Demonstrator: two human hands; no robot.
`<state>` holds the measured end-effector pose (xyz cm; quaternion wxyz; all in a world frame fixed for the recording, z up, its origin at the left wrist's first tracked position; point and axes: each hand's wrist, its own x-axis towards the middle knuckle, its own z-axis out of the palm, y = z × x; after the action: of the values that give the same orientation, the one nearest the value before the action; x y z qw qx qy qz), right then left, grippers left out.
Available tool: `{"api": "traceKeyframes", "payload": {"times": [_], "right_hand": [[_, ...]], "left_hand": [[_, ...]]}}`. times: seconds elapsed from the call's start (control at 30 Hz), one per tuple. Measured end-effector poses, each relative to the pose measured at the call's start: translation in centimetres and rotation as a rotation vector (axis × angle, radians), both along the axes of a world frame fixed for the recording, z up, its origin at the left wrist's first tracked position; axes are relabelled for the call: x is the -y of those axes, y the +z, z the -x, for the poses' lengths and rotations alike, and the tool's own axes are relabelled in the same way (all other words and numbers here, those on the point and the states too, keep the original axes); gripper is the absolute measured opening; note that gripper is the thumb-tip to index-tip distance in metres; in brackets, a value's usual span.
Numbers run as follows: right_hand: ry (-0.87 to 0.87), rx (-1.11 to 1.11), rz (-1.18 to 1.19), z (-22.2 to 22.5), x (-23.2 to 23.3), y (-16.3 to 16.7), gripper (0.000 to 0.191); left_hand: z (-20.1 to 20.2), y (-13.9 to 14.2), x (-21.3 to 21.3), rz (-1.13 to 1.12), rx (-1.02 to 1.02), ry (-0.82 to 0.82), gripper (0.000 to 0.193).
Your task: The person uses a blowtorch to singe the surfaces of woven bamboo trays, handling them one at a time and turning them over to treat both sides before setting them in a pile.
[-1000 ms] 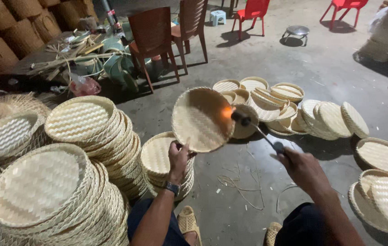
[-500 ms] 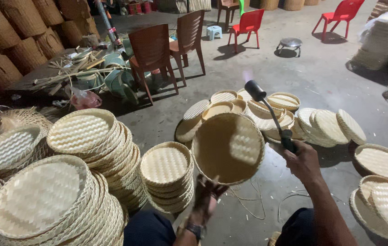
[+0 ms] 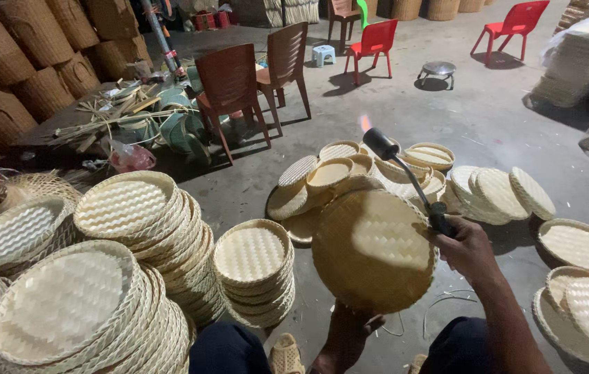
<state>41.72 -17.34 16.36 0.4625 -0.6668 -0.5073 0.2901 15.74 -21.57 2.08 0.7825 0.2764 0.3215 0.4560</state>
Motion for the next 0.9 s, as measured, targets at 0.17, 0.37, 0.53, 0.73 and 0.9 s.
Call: {"api": "traceKeyframes", "payload": {"times": [0.17, 0.37, 0.53, 0.73, 0.9], "right_hand": [[0.137, -0.019, -0.016, -2.0, 1.1, -0.4, 0.028], [0.254, 0.068, 0.105, -2.7, 1.5, -1.0, 0.026], [0.229, 0.127, 0.171, -1.8, 1.0, -1.5, 0.028], [0.038, 0.322, 0.033, -2.0, 1.0, -1.3, 0.030], [0.229, 0.394, 0.089, 0.4, 3.3, -2.2, 0.028]], "left_hand": [[3.6, 0.0, -3.6, -0.213, -0.405, -0.010, 0.101], [7.4, -0.2, -10.1, -0.649, -0.752, -0.283, 0.090], [9.0, -0.1, -9.8, -0.619, -0.616, -0.347, 0.055], [9.4, 0.1, -9.1, -0.170, -0.368, -0.084, 0.036], [9.5, -0.2, -10.0, -0.083, -0.344, 0.212, 0.030]]}}
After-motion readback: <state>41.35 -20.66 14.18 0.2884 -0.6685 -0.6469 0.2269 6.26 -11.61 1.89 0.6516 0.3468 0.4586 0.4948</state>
